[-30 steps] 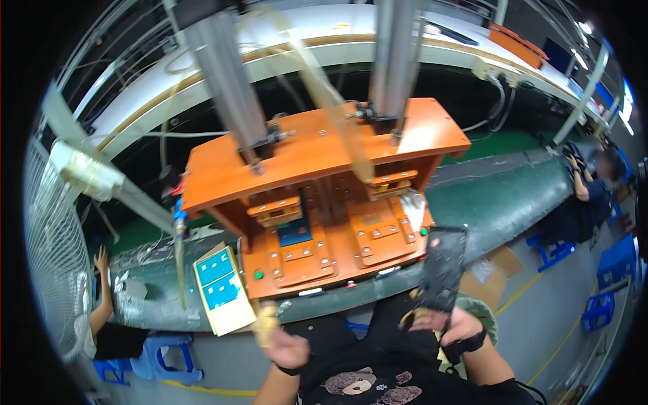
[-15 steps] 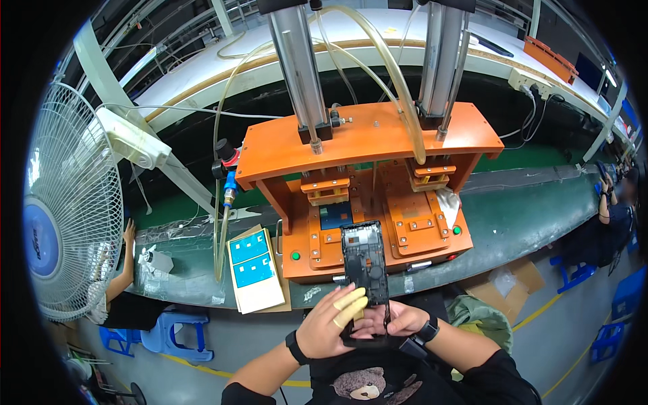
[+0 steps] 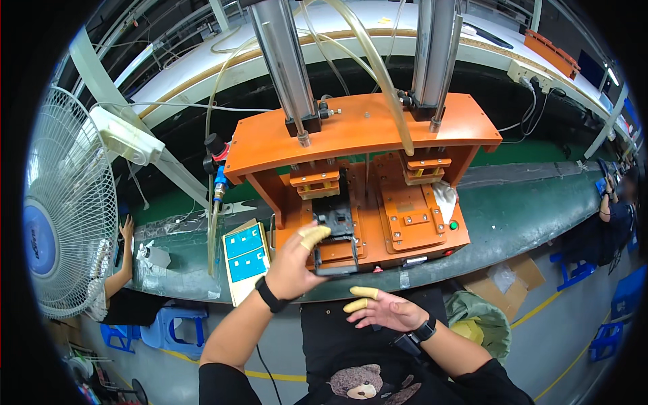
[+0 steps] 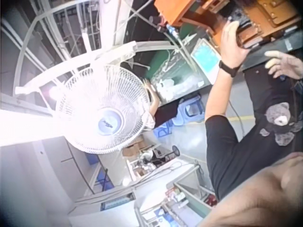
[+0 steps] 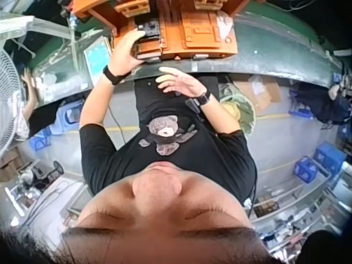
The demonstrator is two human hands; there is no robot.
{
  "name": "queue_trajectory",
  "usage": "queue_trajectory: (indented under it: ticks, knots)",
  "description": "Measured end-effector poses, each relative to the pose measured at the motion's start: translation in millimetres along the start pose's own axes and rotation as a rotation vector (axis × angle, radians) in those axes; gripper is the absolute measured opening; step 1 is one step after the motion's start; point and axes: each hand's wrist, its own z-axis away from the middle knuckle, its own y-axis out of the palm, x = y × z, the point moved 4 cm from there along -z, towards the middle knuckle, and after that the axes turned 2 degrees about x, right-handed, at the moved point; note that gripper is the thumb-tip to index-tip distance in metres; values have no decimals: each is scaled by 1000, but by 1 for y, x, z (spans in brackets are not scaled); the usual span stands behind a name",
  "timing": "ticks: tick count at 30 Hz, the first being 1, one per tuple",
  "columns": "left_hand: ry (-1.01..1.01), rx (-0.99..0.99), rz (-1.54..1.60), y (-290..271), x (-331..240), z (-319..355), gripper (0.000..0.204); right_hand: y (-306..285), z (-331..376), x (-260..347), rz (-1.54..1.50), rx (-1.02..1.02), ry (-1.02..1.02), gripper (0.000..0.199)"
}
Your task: Operator uses a pneumatic press machine to assemble or test black plastic electronic housings.
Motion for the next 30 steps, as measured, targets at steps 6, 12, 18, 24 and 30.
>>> queue_trajectory:
  ticks: [6, 12, 18, 24, 30]
  knots:
    - [-36, 103, -73, -11, 24, -26, 68, -23, 52, -1, 303, -200, 9, 78]
    - [5, 265, -273, -8, 27, -32, 70, -31, 80, 2, 314, -342, -56, 73]
    - [18, 319, -288, -8, 25, -29, 78, -34, 76, -4, 278, -301, -68, 68]
    - [-28, 27, -98, -23, 29, 16, 81, -29, 66, 0, 292, -274, -70, 67]
    - [-130, -79, -279, -2, 55, 83, 65, -37, 62, -1, 283, -330, -67, 63]
